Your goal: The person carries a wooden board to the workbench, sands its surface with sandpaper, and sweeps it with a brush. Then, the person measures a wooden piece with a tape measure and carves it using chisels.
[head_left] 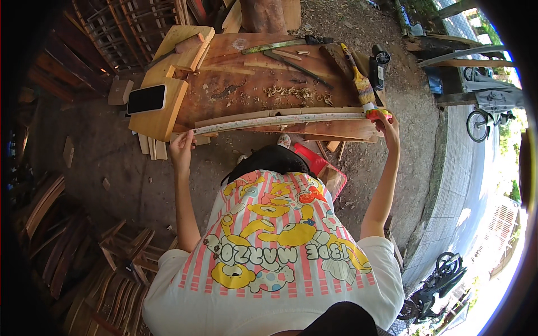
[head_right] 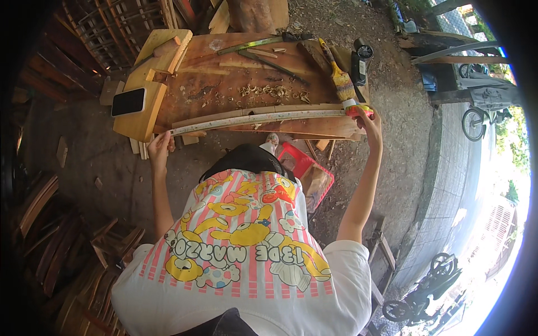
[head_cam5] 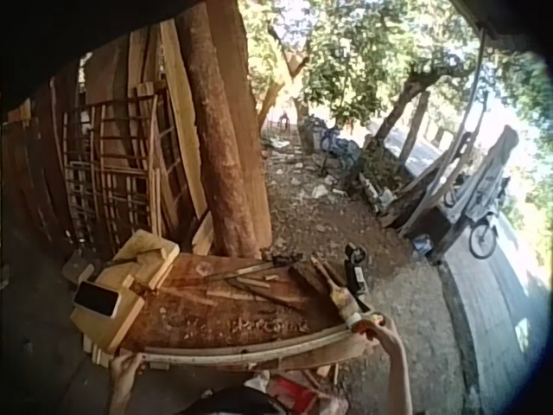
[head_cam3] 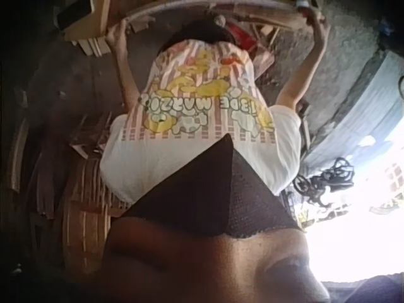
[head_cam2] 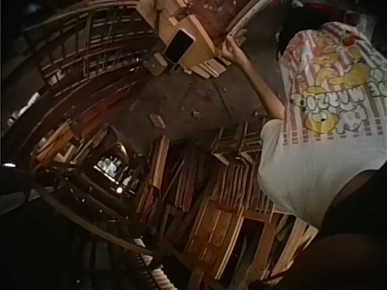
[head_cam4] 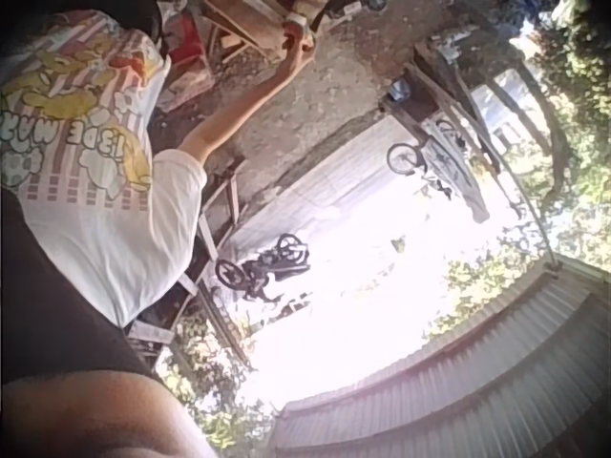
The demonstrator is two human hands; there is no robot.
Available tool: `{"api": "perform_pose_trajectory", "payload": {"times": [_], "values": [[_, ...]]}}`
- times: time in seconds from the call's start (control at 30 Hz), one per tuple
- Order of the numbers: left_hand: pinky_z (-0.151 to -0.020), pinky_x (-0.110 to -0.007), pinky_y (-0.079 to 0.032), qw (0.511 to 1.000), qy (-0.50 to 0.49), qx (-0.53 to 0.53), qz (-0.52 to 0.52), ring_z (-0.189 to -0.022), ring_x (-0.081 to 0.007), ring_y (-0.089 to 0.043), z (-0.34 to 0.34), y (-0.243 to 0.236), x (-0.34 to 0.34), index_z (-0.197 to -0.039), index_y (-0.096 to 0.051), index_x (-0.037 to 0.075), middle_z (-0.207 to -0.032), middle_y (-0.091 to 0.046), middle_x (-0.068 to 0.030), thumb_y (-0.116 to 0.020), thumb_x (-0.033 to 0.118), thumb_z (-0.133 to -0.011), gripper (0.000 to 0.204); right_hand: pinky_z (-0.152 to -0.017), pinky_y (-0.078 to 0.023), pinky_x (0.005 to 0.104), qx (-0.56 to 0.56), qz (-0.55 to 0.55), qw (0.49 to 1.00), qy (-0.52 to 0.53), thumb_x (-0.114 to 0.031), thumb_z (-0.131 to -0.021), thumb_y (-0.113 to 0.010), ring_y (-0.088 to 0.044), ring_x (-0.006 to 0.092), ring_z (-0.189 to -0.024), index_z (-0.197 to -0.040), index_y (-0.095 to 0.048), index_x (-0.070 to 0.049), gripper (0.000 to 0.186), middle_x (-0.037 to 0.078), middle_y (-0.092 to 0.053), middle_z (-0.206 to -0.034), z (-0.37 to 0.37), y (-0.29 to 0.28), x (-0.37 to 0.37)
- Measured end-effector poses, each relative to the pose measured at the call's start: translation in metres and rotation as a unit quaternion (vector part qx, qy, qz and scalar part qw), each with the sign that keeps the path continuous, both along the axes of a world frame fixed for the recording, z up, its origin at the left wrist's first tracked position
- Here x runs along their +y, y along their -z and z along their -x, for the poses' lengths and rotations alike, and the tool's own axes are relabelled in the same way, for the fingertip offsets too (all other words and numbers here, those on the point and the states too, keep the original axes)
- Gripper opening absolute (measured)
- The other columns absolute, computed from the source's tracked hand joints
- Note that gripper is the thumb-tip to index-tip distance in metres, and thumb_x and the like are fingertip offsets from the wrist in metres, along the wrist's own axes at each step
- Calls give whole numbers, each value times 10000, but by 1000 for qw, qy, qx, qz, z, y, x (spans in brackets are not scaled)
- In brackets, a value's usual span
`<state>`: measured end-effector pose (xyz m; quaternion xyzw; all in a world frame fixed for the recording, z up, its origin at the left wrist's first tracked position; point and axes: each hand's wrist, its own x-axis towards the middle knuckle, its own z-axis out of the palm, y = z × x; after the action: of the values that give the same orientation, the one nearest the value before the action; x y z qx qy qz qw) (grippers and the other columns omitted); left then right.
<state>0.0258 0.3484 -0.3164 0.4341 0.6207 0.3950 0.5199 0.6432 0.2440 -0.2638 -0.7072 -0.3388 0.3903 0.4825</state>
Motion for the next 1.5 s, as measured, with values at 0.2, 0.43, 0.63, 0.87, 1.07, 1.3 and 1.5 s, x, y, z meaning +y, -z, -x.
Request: {"api": "perform_pose_trajectory", "payload": {"times": [0.2,0.43,0.63,0.87,1.07,1.3,1.5], "values": [[-619,-203,-460,999,-11,49,-5,-701,-73,-603,-1,-6,1,-1025,-686,-34,-810,-667,-31,-640,209,-920,269,-519,-408,223,10,18,1000,-21,-278,-882,-685,-521,71,-580,-1058,-569,-3,346,52,-615,-761,7,4,4],[-642,-215,-486,997,30,62,-27,-729,-111,-654,-4,-8,9,-991,-688,-70,-821,-676,-73,-656,157,-902,246,-521,-407,221,30,13,999,-31,-264,-894,-666,-519,65,-583,-1037,-574,-3,312,37,-607,-759,6,0,6],[-619,-225,-490,990,48,113,-72,-706,-127,-669,-10,-11,18,-949,-693,-77,-782,-675,-96,-666,156,-890,242,-533,-446,231,60,35,996,-58,-219,-922,-635,-558,87,-613,-1122,-512,11,328,73,-609,-815,-6,4,1],[-605,-238,-486,978,75,157,-113,-697,-131,-669,-13,-18,26,-930,-695,-68,-745,-681,-101,-675,175,-883,249,-553,-443,232,62,36,997,-36,-267,-908,-651,-557,76,-615,-1056,-543,-8,317,49,-611,-776,4,-1,-2],[-604,-237,-485,978,31,175,-106,-662,-118,-651,-16,-6,28,-910,-677,-74,-738,-675,-80,-663,194,-892,269,-510,-433,231,34,49,998,-24,-281,-908,-650,-551,76,-565,-1040,-552,-6,320,57,-631,-772,5,-5,-1],[-629,-230,-479,993,-5,94,-66,-669,-91,-609,-20,-7,25,-973,-638,-59,-780,-652,-41,-632,221,-920,284,-493,-376,203,1,17,999,-50,-244,-893,-663,-504,51,-565,-1020,-576,-9,282,40,-614,-766,35,-37,6],[-728,-222,-466,994,-17,-11,-107,-791,-92,-594,-37,-58,27,-1044,-602,-46,-905,-633,-48,-601,199,-945,264,-671,-447,223,-101,-57,984,-137,-267,-793,-738,-546,93,-758,-1102,-566,-8,438,36,-624,-936,108,-73,13]]}}
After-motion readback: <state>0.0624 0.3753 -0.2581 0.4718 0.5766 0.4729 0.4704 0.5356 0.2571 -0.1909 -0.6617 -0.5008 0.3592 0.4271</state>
